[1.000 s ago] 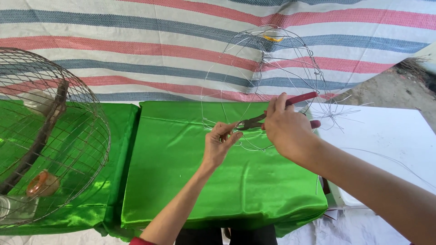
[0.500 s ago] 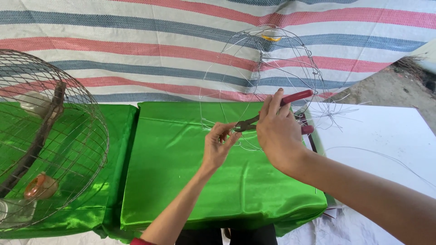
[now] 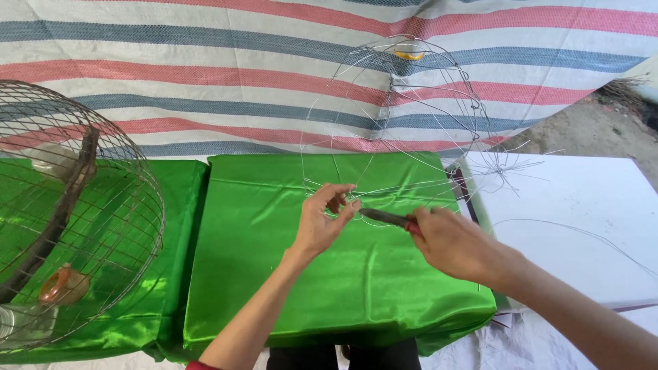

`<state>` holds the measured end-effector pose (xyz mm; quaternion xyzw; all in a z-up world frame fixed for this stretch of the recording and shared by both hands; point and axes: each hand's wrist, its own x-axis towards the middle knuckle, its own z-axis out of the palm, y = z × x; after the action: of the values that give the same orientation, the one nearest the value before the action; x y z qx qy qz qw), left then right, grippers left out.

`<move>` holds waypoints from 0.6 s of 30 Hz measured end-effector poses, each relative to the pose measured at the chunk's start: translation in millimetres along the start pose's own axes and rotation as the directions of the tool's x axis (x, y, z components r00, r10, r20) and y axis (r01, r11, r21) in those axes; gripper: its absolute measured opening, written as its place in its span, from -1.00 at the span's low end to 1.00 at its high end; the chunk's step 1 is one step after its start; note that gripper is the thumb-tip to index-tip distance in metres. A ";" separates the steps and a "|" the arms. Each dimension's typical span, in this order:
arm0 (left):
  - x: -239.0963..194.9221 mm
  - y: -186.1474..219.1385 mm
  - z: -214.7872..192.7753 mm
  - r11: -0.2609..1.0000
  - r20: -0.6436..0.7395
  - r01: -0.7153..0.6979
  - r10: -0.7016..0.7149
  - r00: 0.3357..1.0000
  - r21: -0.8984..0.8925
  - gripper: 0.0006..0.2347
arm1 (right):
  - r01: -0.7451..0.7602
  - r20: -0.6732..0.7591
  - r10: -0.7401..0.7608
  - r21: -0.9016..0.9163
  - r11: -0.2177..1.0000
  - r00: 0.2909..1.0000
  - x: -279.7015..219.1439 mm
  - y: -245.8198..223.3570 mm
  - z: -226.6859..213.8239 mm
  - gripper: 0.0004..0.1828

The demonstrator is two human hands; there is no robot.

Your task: Using pliers to bind and cut metal wires to construct a wire cage structure.

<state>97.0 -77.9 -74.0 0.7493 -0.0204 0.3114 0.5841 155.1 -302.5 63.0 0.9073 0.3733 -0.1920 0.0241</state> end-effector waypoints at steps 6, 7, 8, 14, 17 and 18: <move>8.2 2.4 -3.9 0.999 0.022 0.031 -0.032 0.999 0.027 -0.83 | -0.211 0.358 -0.069 0.684 0.698 0.931 22.4 21.4 109.3 -0.65; 10.7 10.8 -5.7 0.999 0.026 0.030 -0.030 0.999 0.032 -0.83 | -0.208 0.354 -0.072 0.689 0.694 0.932 37.1 17.6 125.7 -0.65; 13.4 19.3 -7.0 0.995 0.054 0.098 -0.099 0.994 0.027 -0.81 | -0.160 0.269 -0.112 0.806 0.570 0.957 51.8 14.1 141.9 -0.69; 34.8 29.6 -13.8 0.958 0.121 0.285 -0.284 0.951 0.013 -0.76 | 0.110 -0.111 -0.121 0.994 -0.017 0.986 75.9 -30.2 147.3 -0.70; 39.2 29.6 -11.4 0.947 0.136 0.322 -0.322 0.937 0.024 -0.76 | 0.151 -0.152 -0.101 0.988 -0.019 0.983 87.4 -35.2 150.5 -0.81; 40.3 26.6 -10.1 0.943 0.127 0.332 -0.332 0.935 0.026 -0.76 | 0.162 -0.163 -0.090 0.987 -0.017 0.982 90.3 -36.9 150.8 -0.84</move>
<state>114.5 -63.9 -30.0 0.7617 0.0693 0.1592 0.6242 138.5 -243.8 -106.0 0.6238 0.2080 -0.3777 -0.6519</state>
